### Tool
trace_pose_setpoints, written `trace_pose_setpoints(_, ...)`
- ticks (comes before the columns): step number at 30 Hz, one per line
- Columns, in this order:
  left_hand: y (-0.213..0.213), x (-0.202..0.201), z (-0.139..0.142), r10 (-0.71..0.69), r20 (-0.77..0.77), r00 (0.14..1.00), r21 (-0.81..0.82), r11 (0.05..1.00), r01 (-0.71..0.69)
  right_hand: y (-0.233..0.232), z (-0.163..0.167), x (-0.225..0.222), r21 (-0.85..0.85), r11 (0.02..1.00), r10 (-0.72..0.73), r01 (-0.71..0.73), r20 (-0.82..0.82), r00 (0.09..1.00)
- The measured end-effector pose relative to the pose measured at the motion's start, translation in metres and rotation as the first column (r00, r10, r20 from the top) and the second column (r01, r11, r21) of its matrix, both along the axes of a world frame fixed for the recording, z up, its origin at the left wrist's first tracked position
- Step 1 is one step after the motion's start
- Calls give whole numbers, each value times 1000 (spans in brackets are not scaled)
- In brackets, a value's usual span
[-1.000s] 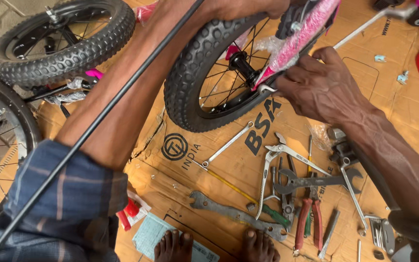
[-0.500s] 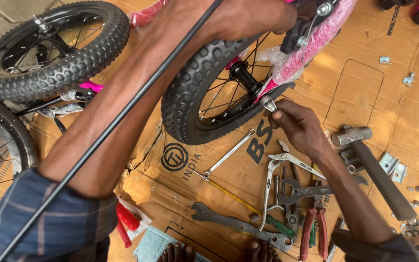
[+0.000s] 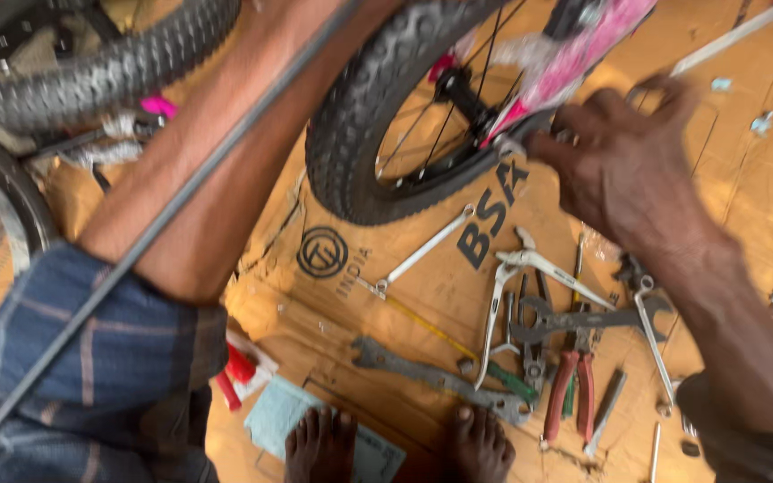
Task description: The person assembles the front wheel of a pink children's bicycle. They use a hammer to tap the wheel axle into the fork, then use a wrench to tighten the axle nuts. The person also uses a hammer to tap the front mudguard into place and secures it with a wrench.
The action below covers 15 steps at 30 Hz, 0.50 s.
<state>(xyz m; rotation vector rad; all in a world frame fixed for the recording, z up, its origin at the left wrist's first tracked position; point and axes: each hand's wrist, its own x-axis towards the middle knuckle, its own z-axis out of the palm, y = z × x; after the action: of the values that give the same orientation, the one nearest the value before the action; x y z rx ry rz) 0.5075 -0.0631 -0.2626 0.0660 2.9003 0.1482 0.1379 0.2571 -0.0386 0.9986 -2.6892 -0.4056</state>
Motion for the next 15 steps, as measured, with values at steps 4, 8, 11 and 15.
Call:
trace_pose_setpoints(4,-5,4,17,-15,230,973,61,998,2,-6,10,5,0,997,81,-82,-131,988)
trace_pose_setpoints(8,-4,-3,25,7,236,972,62,998,-22,-3,-6,0,-14,997,73,-76,-139,988)
trace_pose_setpoints(11,-4,-2,16,0,225,974,59,998,-13,1,-17,-9,-58,996,65,-73,-128,990)
trace_pose_setpoints(15,1,-5,-5,-2,125,992,22,1000,-1,-5,-25,-33,-339,936,103,-93,12,995)
